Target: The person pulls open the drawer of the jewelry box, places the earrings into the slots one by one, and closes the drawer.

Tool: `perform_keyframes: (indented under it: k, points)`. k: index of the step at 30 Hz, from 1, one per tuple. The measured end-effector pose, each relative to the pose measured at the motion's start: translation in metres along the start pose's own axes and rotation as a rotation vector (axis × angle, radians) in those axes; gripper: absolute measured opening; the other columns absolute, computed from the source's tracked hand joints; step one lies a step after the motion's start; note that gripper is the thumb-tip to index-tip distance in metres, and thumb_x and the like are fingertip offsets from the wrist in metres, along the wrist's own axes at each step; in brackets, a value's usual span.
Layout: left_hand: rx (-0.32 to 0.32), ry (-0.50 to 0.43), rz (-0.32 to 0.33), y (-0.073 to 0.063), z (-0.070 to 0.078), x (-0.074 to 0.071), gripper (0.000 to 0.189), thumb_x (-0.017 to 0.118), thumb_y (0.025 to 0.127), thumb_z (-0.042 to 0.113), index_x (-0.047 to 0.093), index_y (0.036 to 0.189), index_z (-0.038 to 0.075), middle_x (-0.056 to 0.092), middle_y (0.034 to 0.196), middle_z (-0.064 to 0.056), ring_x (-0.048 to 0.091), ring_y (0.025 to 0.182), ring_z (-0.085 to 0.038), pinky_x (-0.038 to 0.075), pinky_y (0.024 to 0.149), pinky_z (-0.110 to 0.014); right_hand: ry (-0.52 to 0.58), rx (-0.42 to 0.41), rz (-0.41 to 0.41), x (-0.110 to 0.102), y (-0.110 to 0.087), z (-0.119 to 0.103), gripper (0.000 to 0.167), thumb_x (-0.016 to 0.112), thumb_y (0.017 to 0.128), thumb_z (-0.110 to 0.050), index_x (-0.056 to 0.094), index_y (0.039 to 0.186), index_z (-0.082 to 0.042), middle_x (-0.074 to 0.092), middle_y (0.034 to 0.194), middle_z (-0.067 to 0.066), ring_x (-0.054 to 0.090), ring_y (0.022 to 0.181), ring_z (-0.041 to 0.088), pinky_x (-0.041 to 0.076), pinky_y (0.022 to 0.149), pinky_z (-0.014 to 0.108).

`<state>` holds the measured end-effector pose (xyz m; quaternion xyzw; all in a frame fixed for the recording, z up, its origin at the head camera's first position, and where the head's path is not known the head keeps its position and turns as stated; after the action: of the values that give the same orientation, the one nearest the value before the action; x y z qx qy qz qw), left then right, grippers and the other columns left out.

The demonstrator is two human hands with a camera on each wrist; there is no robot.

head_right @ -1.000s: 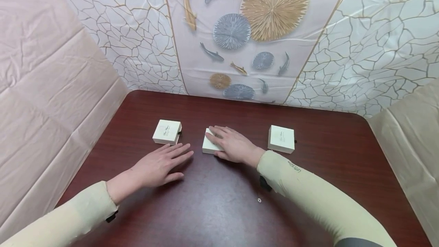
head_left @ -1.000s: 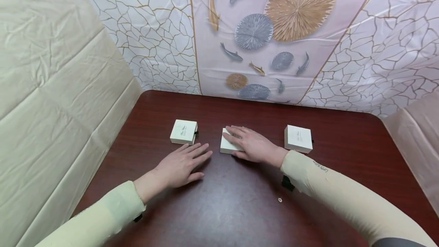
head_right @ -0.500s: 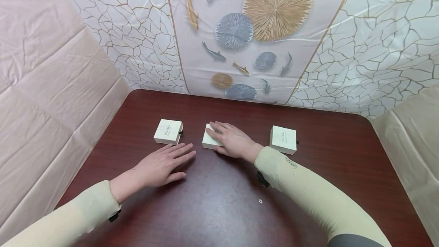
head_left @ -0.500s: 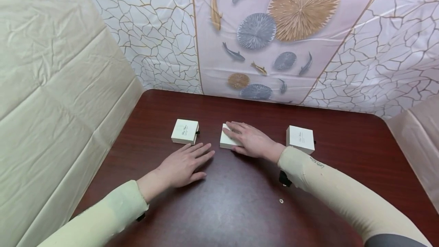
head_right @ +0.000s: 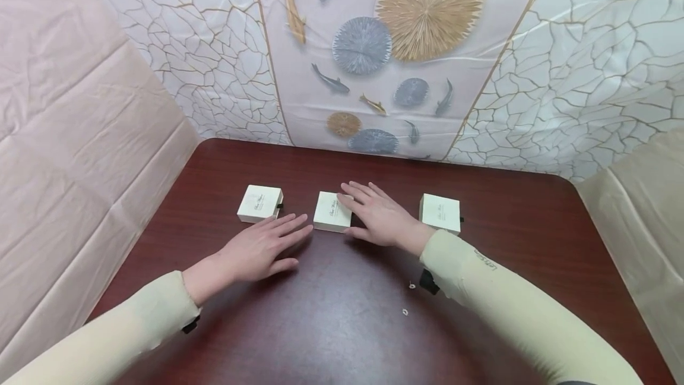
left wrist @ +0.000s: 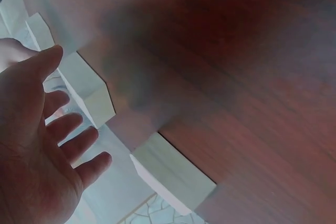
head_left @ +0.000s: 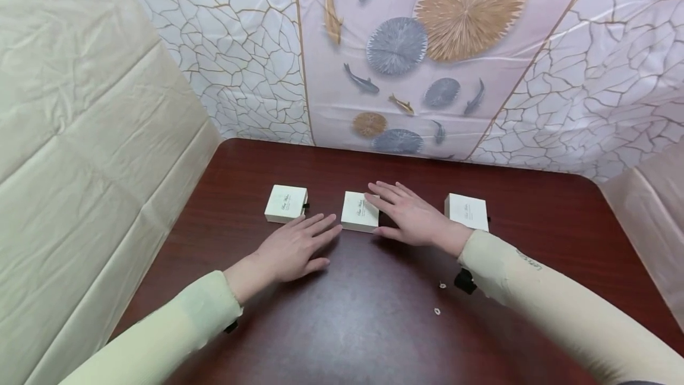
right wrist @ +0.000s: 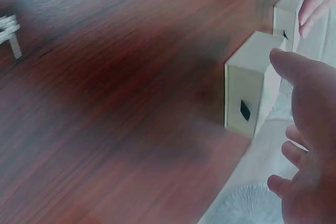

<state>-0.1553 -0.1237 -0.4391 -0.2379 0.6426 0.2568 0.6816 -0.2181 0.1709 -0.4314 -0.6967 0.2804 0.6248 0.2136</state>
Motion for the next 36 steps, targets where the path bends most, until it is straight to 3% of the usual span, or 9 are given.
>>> perform_keyframes:
  k: [13,21,28,36]
  points:
    - [-0.075,0.002,0.002,0.054,0.001,0.000,0.072,0.062,0.108,0.044,0.036,0.168,0.015,0.034,0.173,-0.011,0.034,0.159,-0.032,0.033,0.127,-0.052,0.036,0.076,0.035,-0.007,-0.025,0.018,0.062,0.076,0.100,-0.035,0.060,0.148,0.002,0.050,0.159,0.026,0.045,0.149,0.046,0.030,0.123,0.068]
    - [-0.081,0.015,0.015,0.082,0.004,0.007,0.073,0.062,0.108,0.045,0.035,0.169,0.015,0.033,0.174,-0.011,0.034,0.159,-0.032,0.031,0.128,-0.051,0.175,0.161,0.034,-0.004,-0.027,0.025,0.049,0.075,0.102,-0.029,0.068,0.139,0.003,0.053,0.157,0.025,0.047,0.148,0.044,0.029,0.124,0.067]
    - [-0.079,0.018,-0.010,0.099,0.005,0.015,0.074,0.060,0.108,0.046,0.033,0.169,0.015,0.032,0.174,-0.010,0.031,0.161,-0.031,0.029,0.129,-0.049,0.254,0.187,0.071,-0.004,-0.025,0.027,0.042,0.075,0.101,-0.023,0.071,0.133,0.004,0.056,0.153,0.028,0.051,0.142,0.046,0.041,0.117,0.063]
    - [-0.060,0.049,-0.024,0.106,0.006,0.024,0.074,0.056,0.110,0.048,0.030,0.170,0.015,0.029,0.176,-0.009,0.028,0.162,-0.029,0.027,0.130,-0.048,0.267,0.213,0.057,-0.001,-0.022,0.030,0.038,0.074,0.102,-0.022,0.072,0.131,0.003,0.055,0.154,0.027,0.047,0.147,0.045,0.026,0.124,0.069]
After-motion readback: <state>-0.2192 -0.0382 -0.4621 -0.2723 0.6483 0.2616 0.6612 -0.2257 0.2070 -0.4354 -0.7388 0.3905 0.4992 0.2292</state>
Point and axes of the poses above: each hand's wrist, its own y-axis towards the middle knuckle, its own x-axis out of the palm, z = x × y, the point moved 1 cm from there along y, towards the middle knuckle
